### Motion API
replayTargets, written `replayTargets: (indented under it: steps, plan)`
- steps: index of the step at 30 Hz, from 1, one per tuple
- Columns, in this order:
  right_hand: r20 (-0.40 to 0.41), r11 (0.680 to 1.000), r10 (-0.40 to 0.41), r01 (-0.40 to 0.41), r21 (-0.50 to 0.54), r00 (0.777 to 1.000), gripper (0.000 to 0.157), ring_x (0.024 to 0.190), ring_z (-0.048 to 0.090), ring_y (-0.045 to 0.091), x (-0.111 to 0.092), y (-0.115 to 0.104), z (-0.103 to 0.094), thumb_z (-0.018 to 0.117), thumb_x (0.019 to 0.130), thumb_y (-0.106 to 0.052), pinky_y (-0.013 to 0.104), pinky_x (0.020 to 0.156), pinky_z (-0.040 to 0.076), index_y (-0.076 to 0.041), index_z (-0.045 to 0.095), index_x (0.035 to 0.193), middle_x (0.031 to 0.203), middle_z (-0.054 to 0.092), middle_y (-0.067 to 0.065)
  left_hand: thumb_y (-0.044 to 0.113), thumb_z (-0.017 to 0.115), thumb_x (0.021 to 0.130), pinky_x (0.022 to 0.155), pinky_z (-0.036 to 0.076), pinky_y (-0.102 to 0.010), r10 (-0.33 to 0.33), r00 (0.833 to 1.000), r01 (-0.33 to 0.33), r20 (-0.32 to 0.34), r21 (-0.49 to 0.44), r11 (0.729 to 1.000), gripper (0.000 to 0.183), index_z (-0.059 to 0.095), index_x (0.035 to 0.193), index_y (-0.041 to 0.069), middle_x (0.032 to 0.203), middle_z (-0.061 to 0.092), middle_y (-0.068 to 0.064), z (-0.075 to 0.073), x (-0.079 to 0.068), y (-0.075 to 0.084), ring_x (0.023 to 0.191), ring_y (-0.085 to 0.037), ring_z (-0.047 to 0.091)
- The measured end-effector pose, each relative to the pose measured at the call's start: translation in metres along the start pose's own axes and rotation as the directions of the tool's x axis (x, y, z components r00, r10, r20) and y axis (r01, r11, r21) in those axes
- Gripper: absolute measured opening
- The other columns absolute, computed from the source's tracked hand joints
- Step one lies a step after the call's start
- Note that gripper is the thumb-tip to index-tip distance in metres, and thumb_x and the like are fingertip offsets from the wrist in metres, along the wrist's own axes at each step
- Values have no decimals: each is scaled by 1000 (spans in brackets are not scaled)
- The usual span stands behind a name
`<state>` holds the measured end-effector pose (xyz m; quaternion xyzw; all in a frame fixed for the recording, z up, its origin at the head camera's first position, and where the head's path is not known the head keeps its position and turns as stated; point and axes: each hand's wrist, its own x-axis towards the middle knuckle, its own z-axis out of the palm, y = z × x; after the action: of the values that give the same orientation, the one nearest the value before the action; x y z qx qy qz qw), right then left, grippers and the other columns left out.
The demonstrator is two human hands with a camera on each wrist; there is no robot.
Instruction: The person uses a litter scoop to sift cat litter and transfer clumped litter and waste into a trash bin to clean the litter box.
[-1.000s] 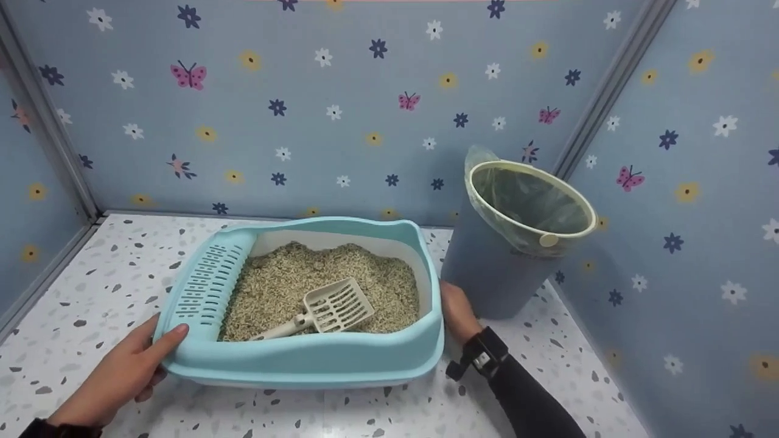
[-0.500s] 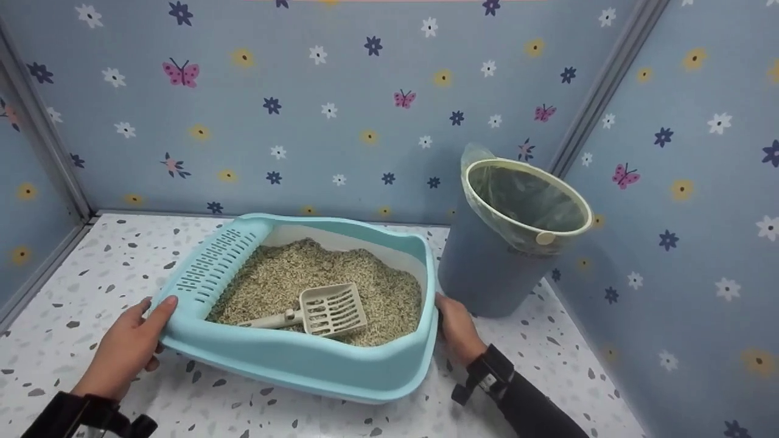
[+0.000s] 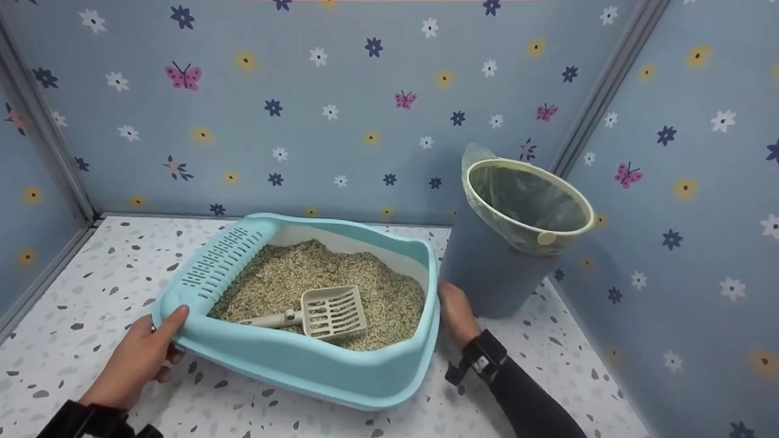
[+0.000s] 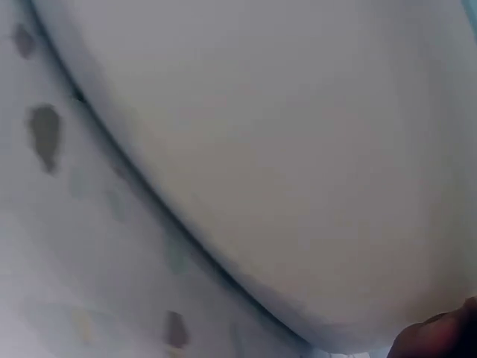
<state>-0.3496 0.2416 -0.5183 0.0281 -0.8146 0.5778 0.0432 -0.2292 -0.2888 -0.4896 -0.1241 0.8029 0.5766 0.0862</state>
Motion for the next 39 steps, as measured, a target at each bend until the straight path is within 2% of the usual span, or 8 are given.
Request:
replayTargets:
  steps: [4,6,11,16,24,30,35,39]
  plan:
    - [0,999,-38,38,-13,999,55,106,70,19,-20,1,2,44,120,-46,38,108,50,-4,77,136,112,77,9,71,40,113,62,56,-32,25,999,-26,-26,-24,999,83,38,147,-4,97,57,-7,-8,13,-2,82,-18,57]
    - [31,999,-34,33,32,999,52,81,65,17,-30,1,2,44,121,-41,32,85,54,0,76,127,89,69,6,72,40,113,64,58,-33,47,998,-49,-37,-42,998,87,36,153,-5,102,57,-8,-11,20,-2,87,-19,59]
    - [110,989,27,-43,142,994,48,47,35,12,-40,-2,-1,41,122,-37,25,47,32,-6,66,96,59,41,-3,75,38,111,65,60,-34,73,992,-78,-108,-49,996,94,34,162,-4,106,58,-11,-5,25,-1,88,-21,60]
    - [86,989,80,-90,116,993,51,47,36,13,-15,-4,-5,46,119,-43,29,47,34,-13,66,82,58,44,-3,73,40,112,61,59,-35,51,992,-59,-112,-70,996,87,35,154,-4,100,58,-11,18,11,6,83,-22,61]
    - [97,998,65,-62,-26,993,56,73,60,19,30,-3,-8,54,114,-49,33,69,49,-1,72,93,79,65,1,65,42,116,54,55,-34,15,1000,-17,-16,-142,990,81,21,160,0,94,56,-11,48,-7,14,78,-22,61]
    - [61,999,22,-20,-32,998,56,83,67,22,15,0,-9,51,117,-52,35,81,53,-5,80,102,88,72,5,61,42,117,54,53,-32,22,1000,-23,-6,-164,986,77,23,161,1,94,56,-10,43,4,16,77,-22,59]
    - [64,1000,-15,14,7,998,60,77,67,22,-12,4,-8,49,117,-56,34,74,55,-6,77,101,84,70,6,67,43,115,61,54,-33,51,999,-53,-17,-179,983,79,28,160,3,105,55,-10,37,24,16,81,-21,58]
    - [103,1000,-14,15,-17,995,59,63,55,17,-30,4,-10,47,116,-62,29,61,47,-11,73,97,72,59,-1,72,40,113,66,53,-35,82,996,-86,-29,-179,980,85,26,168,9,116,48,-14,36,33,19,85,-22,54]
